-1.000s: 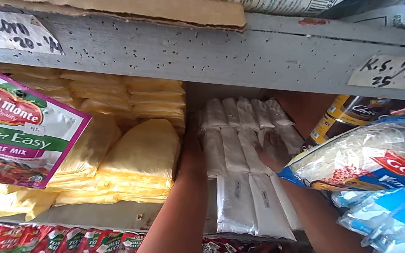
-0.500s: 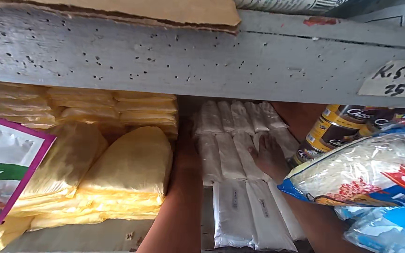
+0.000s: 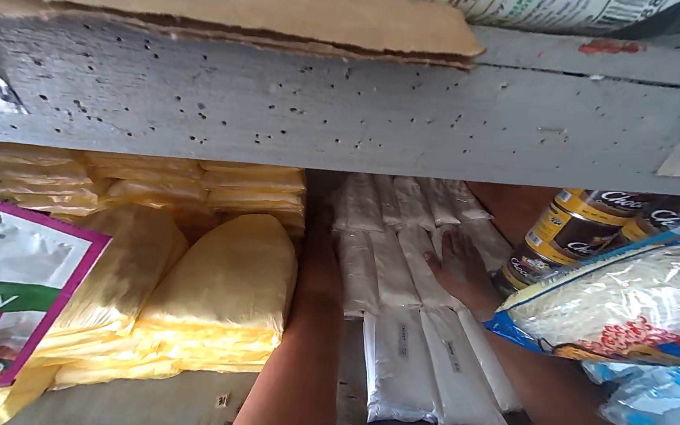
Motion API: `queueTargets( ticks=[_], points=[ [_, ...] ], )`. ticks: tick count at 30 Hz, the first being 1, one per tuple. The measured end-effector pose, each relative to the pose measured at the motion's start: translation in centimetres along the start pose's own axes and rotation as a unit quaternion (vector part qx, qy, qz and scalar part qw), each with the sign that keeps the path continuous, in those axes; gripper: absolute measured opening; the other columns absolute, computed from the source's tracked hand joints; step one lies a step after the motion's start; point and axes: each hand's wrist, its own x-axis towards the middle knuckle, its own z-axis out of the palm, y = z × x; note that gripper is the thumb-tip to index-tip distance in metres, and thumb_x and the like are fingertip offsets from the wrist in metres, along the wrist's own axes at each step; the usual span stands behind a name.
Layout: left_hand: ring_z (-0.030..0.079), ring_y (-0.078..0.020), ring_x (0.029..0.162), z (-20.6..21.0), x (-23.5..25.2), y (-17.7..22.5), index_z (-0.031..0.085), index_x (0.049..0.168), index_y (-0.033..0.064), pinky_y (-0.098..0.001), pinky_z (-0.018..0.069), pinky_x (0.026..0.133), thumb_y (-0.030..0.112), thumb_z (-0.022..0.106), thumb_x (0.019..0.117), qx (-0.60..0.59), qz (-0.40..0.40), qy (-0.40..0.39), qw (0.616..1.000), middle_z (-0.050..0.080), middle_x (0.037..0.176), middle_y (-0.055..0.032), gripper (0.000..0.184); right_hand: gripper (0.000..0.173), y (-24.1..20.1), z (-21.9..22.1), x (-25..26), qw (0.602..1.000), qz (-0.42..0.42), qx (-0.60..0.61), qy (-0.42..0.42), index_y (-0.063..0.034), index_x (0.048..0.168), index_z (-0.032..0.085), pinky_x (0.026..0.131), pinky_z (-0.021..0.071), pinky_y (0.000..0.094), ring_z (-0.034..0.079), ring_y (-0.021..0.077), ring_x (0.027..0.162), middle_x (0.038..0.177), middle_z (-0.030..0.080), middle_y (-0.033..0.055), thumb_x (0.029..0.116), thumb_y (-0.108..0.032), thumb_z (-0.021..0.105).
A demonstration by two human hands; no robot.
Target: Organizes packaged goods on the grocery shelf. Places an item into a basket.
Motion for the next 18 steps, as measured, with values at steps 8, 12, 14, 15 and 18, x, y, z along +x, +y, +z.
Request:
queueTargets(
  ticks=[8, 12, 14, 15, 18],
  points=[
    [0.048, -0.0263, 0.139, -0.6, -2.0, 0.4, 0.047, 0.148, -0.0003, -0.0426, 0.0398, 0.115, 0.028, 0.043, 0.1117, -0.236, -0.004, 0.04, 0.971, 0.049, 0.152, -0.0182, 0.046, 0.082, -0.1, 0.0, -0.1, 1.0, 0.009, -0.007, -0.017, 0.0069, 0.161, 0.017, 0.128, 0.0063, 0.0501, 0.009, 0.0398, 0.159, 0.169, 0.011, 0.0266, 0.1076, -0.052, 0.038],
    [0.056, -0.0302, 0.126, 0.2, -1.7, 0.2, 0.054, 0.14, -0.0006, -0.047, 0.0462, 0.106, 0.026, 0.053, 0.1078, -0.287, -0.005, 0.072, 0.955, 0.057, 0.14, -0.0214, 0.042, 0.082, -0.1, -0.1, -0.1, 1.0, 0.005, -0.009, -0.019, 0.0071, 0.16, 0.018, 0.128, 0.0062, 0.0512, 0.008, 0.0408, 0.158, 0.169, 0.011, 0.027, 0.1076, -0.052, 0.038],
    [0.055, -0.027, 0.124, -0.6, -4.1, 0.8, 0.053, 0.141, -0.0001, -0.0439, 0.0459, 0.105, 0.027, 0.049, 0.1095, -0.306, -0.011, 0.072, 0.949, 0.057, 0.14, -0.02, 0.042, 0.081, -0.3, -0.1, -0.2, 1.0, 0.004, -0.008, -0.021, 0.0071, 0.16, 0.018, 0.128, 0.0063, 0.0512, 0.008, 0.0412, 0.158, 0.169, 0.011, 0.0273, 0.1078, -0.052, 0.037],
    [0.055, -0.0242, 0.128, -0.6, -5.5, 0.6, 0.051, 0.144, 0.0009, -0.0408, 0.0457, 0.108, 0.03, 0.046, 0.1106, -0.322, 0.005, 0.072, 0.944, 0.056, 0.143, -0.0183, 0.045, 0.081, -0.2, 0.0, -0.4, 1.0, 0.008, -0.009, -0.02, 0.0063, 0.161, 0.019, 0.128, 0.0071, 0.0512, 0.009, 0.0408, 0.158, 0.169, 0.012, 0.0267, 0.1077, -0.052, 0.038],
    [0.05, -0.0179, 0.135, -0.9, -5.1, 0.2, 0.044, 0.151, 0.0059, -0.036, 0.0429, 0.111, 0.034, 0.038, 0.1126, -0.266, -0.026, 0.009, 0.964, 0.051, 0.151, -0.0115, 0.048, 0.081, -0.1, -0.1, -0.4, 1.0, 0.011, -0.009, -0.018, 0.0055, 0.161, 0.019, 0.128, 0.0073, 0.0508, 0.009, 0.0404, 0.158, 0.17, 0.012, 0.0253, 0.1074, -0.052, 0.039]
  ],
)
